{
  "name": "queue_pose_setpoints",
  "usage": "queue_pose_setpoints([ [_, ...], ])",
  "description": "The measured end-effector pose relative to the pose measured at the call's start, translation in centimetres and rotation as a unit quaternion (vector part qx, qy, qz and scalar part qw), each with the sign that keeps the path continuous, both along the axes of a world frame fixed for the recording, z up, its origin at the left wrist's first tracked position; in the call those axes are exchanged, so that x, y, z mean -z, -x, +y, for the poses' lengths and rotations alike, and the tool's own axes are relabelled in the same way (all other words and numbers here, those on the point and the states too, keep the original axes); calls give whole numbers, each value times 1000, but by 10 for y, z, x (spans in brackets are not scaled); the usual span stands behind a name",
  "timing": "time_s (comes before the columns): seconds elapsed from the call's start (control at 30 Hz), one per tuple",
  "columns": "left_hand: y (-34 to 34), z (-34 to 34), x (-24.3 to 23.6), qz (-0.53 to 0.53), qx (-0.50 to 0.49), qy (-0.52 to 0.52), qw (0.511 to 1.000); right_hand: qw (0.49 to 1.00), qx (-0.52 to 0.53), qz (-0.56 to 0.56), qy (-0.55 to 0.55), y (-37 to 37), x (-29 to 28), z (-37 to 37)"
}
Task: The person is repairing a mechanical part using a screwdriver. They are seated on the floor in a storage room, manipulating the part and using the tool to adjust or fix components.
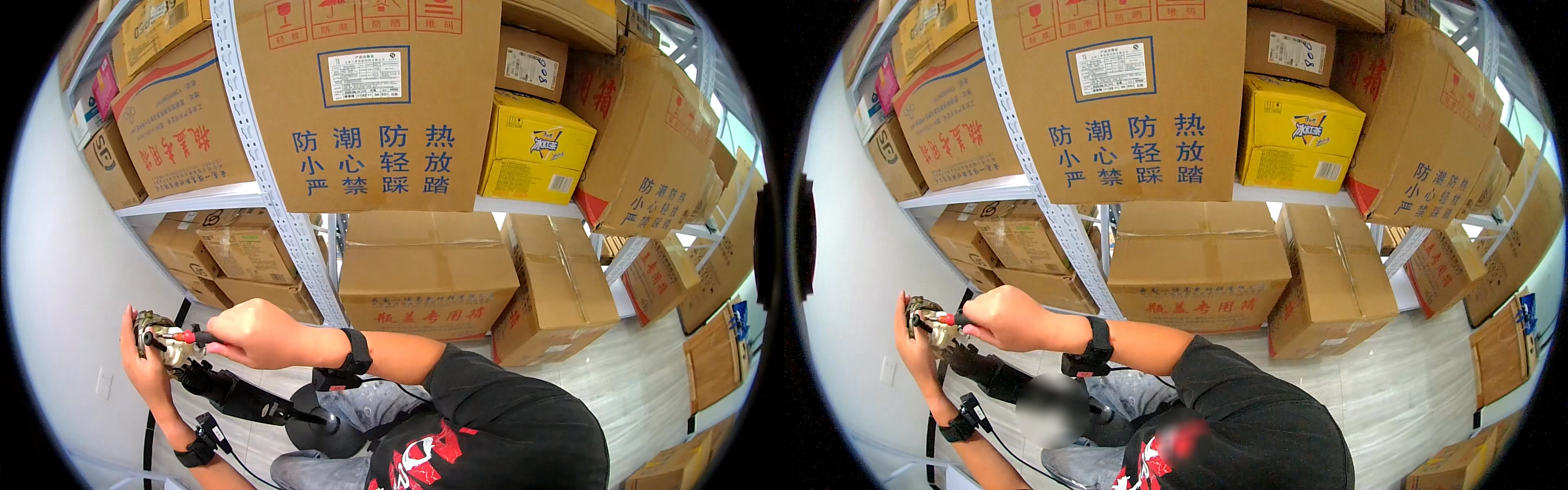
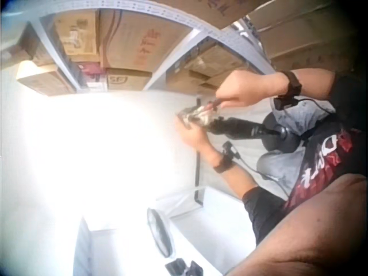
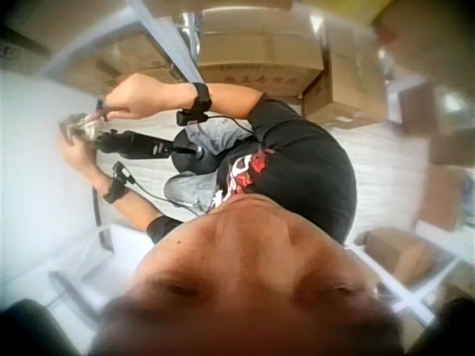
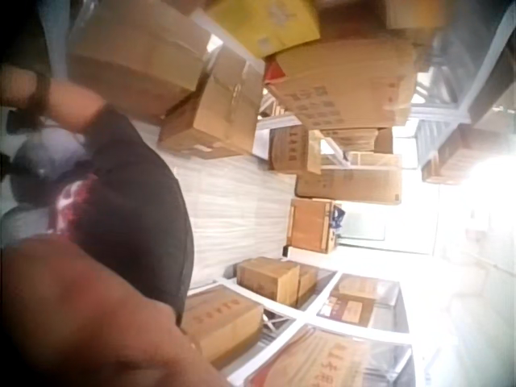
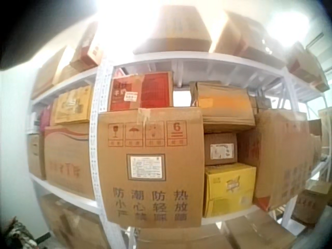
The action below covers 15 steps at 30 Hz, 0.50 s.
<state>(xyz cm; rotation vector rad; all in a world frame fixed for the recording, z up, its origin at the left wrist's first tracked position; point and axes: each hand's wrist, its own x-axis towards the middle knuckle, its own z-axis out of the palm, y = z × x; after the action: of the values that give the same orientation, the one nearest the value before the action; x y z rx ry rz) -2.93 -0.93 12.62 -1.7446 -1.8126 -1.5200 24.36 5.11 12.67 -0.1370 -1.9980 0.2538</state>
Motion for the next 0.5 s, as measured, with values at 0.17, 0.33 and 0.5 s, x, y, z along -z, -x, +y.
queue_pose_setpoints([
  [0.17, -4, 4, -2, -15, 2, -8, 1000, 996, 34, 11, -87, -3, -16, 2],
  [0.33, -7, -3, -4, 2, -5, -28, 1000, 983, 116, -96, 109, -11, -29, -14],
  [0.5, -2, 1, -1, -1, -1, -27, 1000, 998, 57, -10, 29, -3, -18, -8],
])
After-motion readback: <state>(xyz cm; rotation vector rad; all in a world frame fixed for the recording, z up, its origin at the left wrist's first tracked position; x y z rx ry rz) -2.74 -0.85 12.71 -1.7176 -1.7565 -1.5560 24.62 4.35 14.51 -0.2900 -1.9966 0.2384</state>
